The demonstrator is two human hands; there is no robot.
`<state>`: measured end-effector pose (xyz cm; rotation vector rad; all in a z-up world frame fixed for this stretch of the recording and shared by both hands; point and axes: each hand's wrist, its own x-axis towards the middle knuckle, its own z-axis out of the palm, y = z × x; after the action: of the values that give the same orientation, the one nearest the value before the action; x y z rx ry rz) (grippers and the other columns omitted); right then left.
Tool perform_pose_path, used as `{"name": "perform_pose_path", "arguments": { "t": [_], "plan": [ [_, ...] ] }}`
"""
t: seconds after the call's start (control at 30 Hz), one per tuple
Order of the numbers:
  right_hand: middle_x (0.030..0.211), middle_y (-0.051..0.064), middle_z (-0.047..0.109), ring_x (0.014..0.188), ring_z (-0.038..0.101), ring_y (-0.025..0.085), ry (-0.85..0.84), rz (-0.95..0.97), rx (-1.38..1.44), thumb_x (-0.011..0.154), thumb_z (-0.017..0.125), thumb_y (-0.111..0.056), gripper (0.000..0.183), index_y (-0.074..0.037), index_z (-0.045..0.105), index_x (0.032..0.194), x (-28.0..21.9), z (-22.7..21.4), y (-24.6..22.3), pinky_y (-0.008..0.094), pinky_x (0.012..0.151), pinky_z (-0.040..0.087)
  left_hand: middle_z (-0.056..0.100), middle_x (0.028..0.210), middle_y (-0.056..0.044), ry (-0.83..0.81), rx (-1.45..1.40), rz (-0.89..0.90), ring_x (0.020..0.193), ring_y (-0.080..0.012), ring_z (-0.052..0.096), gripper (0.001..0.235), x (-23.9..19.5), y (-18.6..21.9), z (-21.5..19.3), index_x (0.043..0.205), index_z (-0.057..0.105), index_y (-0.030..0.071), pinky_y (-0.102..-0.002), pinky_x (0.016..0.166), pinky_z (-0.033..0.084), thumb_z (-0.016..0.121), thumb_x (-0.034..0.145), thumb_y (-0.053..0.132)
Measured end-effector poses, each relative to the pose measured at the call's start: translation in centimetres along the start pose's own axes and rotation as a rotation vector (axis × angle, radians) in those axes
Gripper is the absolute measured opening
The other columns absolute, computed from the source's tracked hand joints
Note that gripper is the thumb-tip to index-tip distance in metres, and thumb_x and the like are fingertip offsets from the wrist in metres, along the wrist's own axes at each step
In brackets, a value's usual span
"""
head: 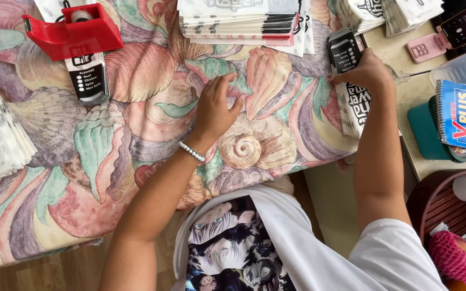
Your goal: The person folds multiple branded paper wrappers on a table, aligning the edges and creasing them. They then use a red tape dispenser to apply tape to the folded wrappers and place them into a stack.
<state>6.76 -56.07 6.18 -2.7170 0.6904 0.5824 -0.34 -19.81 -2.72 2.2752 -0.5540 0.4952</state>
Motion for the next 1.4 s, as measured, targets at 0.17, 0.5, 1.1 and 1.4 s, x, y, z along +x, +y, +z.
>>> {"name": "perform_pose_path", "arguments": {
  "t": [0.17, 0.5, 1.1, 1.4],
  "plan": [
    [0.133, 0.008, 0.061, 0.12, 0.063, 0.021, 0.329, -0.138, 0.475, 0.07, 0.089, -0.006, 0.087, -0.011, 0.041, 0.141, -2.3, -1.2, -0.6, 0.035, 0.1, 0.058, 0.07, 0.12, -0.006, 0.153, -0.131, -0.099, 0.112, -0.0238, 0.068, 0.043, -0.3, -1.4, 0.0, 0.131, 0.054, 0.011, -0.041, 0.09, 0.045, 0.071, 0.093, 0.02],
    [0.171, 0.021, 0.036, 0.161, 0.04, 0.047, 0.989, -1.104, 1.027, 0.1, 0.113, 0.046, 0.133, -0.021, 0.018, 0.164, 8.2, 1.4, 9.1, 0.056, 0.14, 0.04, 0.067, 0.122, -0.012, 0.148, -0.154, -0.074, 0.111, -0.025, 0.067, 0.043, -0.2, -1.4, 0.0, 0.132, 0.053, 0.005, -0.039, 0.096, 0.053, 0.072, 0.096, 0.018],
    [0.115, 0.009, 0.065, 0.104, 0.066, 0.019, -0.343, -0.912, 0.699, 0.095, 0.066, -0.004, 0.039, 0.002, 0.055, 0.132, 1.1, -2.0, 4.4, 0.03, 0.088, 0.059, 0.063, 0.13, -0.016, -0.012, -0.222, -0.01, 0.122, -0.0319, 0.063, 0.052, 0.2, 0.1, -3.9, 0.133, 0.052, 0.004, -0.042, 0.1, 0.054, 0.065, 0.1, 0.042],
    [0.162, 0.027, 0.033, 0.145, 0.032, 0.048, 0.435, -0.455, -0.033, 0.101, 0.07, -0.038, 0.079, 0.008, 0.038, 0.156, -1.6, 2.9, 5.6, 0.067, 0.108, 0.035, 0.046, 0.155, -0.019, -0.39, 0.145, 0.121, 0.146, -0.0369, 0.038, 0.043, -0.8, -1.8, -7.5, 0.135, 0.06, 0.008, -0.052, 0.122, 0.025, 0.052, 0.105, 0.037]
  ]
}}
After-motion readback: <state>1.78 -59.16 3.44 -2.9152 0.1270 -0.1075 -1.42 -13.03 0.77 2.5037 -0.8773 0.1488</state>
